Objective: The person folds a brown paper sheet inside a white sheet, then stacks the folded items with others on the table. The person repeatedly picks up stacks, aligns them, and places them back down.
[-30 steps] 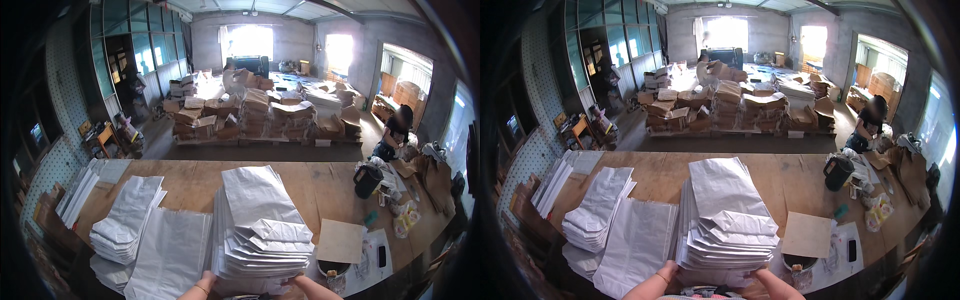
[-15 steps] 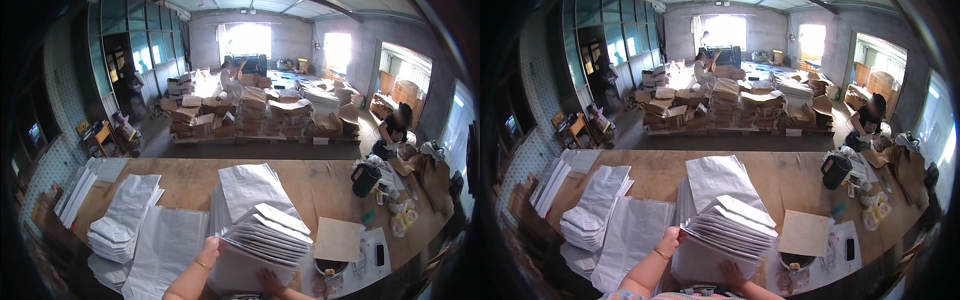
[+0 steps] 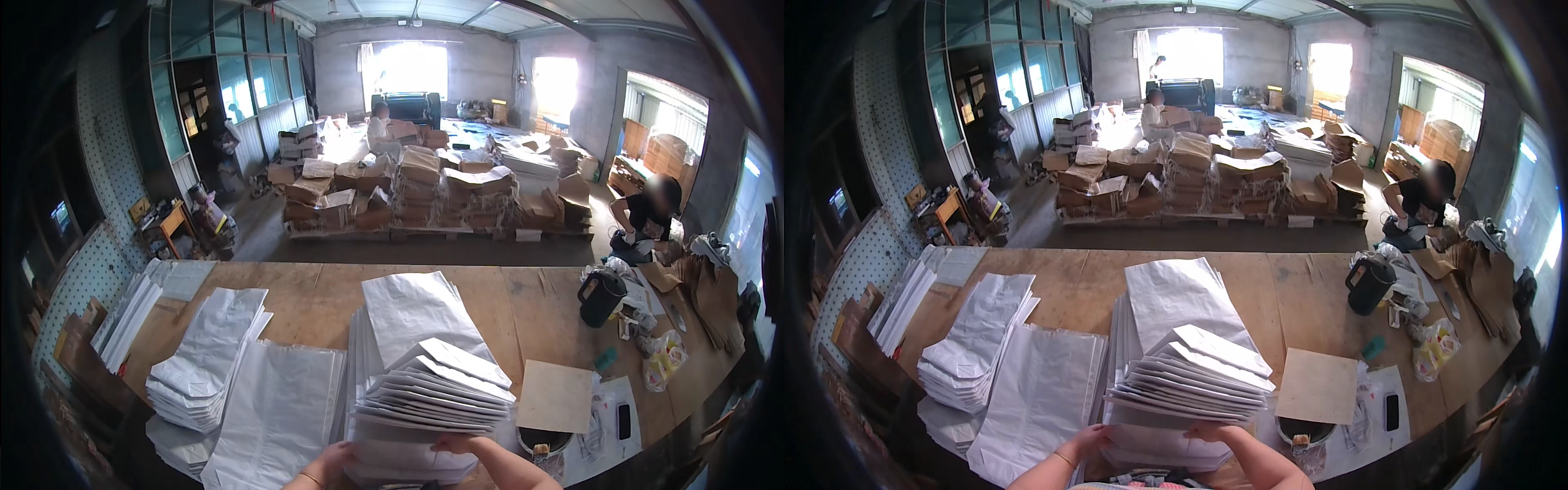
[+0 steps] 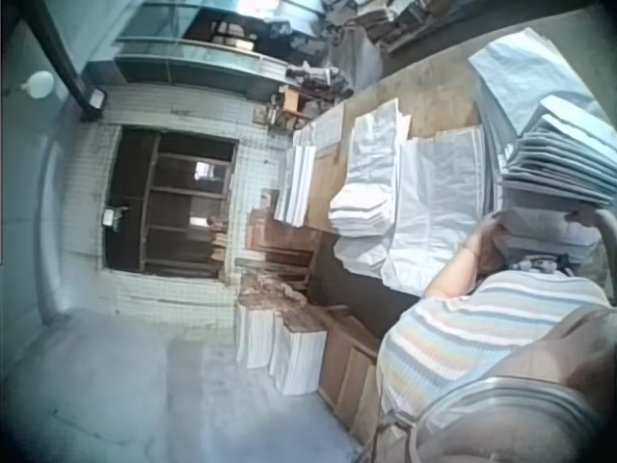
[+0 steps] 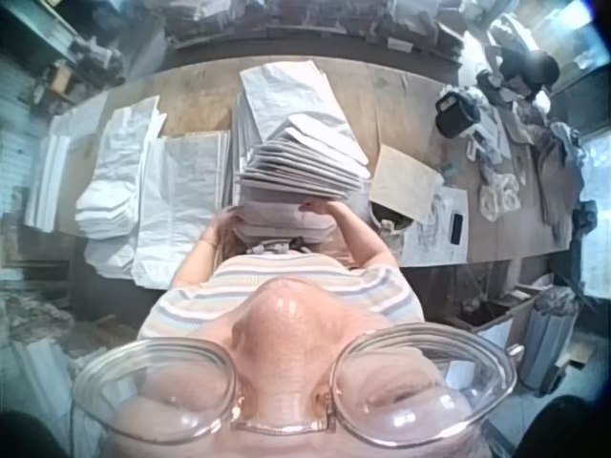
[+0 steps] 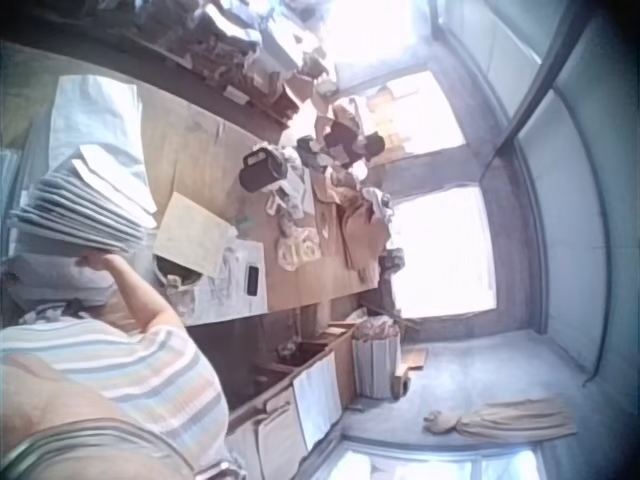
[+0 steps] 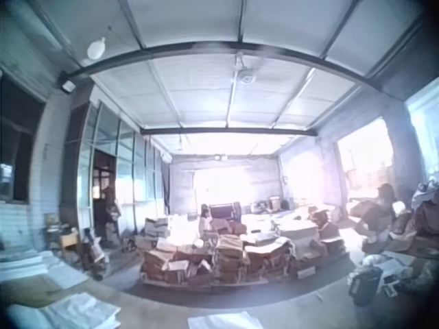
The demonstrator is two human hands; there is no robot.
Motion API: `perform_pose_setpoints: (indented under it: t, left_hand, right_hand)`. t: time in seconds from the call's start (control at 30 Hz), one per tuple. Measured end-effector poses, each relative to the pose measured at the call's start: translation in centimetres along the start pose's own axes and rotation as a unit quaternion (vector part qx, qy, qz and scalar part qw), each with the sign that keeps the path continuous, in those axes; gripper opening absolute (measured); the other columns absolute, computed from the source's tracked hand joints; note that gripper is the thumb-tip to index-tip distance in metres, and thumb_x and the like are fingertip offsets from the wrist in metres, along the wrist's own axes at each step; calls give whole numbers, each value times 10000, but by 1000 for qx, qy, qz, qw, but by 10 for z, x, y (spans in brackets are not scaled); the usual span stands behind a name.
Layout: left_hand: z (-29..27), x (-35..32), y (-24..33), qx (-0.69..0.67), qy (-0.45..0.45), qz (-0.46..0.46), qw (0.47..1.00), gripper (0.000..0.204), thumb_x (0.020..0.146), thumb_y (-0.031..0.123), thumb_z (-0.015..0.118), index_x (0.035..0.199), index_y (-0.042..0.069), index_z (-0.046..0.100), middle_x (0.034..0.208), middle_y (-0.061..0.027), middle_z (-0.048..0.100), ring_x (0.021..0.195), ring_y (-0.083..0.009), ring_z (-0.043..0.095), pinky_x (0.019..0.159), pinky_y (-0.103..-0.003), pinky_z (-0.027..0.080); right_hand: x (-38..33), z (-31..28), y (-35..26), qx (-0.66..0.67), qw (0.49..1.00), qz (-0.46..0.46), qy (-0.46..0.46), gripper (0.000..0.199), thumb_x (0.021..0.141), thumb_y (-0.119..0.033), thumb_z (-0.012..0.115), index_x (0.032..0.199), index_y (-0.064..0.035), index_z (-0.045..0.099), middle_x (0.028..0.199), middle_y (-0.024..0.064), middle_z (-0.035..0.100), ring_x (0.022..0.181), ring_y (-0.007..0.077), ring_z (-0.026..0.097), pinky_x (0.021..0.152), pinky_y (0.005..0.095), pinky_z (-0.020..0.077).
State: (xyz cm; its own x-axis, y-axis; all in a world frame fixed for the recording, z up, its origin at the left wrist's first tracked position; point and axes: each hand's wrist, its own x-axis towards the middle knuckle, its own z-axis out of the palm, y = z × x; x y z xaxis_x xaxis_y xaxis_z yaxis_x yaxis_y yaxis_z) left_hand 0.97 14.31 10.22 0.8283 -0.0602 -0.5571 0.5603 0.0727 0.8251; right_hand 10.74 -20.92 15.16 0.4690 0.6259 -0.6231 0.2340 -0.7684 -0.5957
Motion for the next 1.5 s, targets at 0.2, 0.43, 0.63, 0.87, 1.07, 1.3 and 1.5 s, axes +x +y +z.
perform_pose_setpoints:
  t: [0.2,0.43,0.63,0.87,1.07,1.3,1.5]
  left_hand:
    - [-2,5,-27,-43,66,-71,994,207,797,167,630,899,-11,606,775,-82,604,609,-159,575,527,-294,475]
    - [-9,55,-62,112,262,-155,946,235,824,99,453,683,-3,610,595,-85,567,461,-175,541,387,-332,431]
    - [-2,47,-20,119,239,-46,963,257,824,95,415,675,3,602,588,-90,567,430,-166,521,357,-310,400]
    - [43,57,110,-152,99,-25,983,176,827,84,398,687,81,504,578,-58,528,434,-158,490,326,-272,371]
    - [41,81,150,-213,92,-86,969,118,803,52,389,762,87,494,613,-61,517,459,-151,485,355,-256,395]
    - [35,45,111,-209,44,-19,977,128,782,14,383,840,120,425,631,-58,493,480,-168,485,366,-246,368]
    - [38,47,102,-261,71,-14,962,156,763,14,375,813,150,433,628,-30,492,496,-158,493,369,-244,363]
  right_hand:
    - [17,32,44,-186,971,-64,138,591,755,-502,586,1171,-84,548,1222,203,493,1165,359,417,995,385,292]
    - [4,80,111,-249,932,110,238,584,708,-491,628,1165,-132,566,1156,125,561,1110,313,488,928,374,374]
    - [-66,66,40,-66,965,253,-4,527,744,-496,586,1142,-150,583,1083,71,612,1030,286,552,857,390,437]
    - [-50,109,-14,101,983,-51,141,292,794,-247,515,1049,-130,595,988,131,615,917,296,585,794,403,454]
    - [6,109,-20,-244,759,-152,584,318,828,-329,529,955,-54,628,921,147,623,914,284,580,838,397,414]
    - [9,92,-17,-235,903,-126,338,309,827,-323,533,992,-77,622,955,132,621,941,280,569,852,392,405]
    - [-2,59,-12,-181,960,-123,174,307,827,-319,537,1023,-96,616,984,120,619,964,275,560,865,388,397]
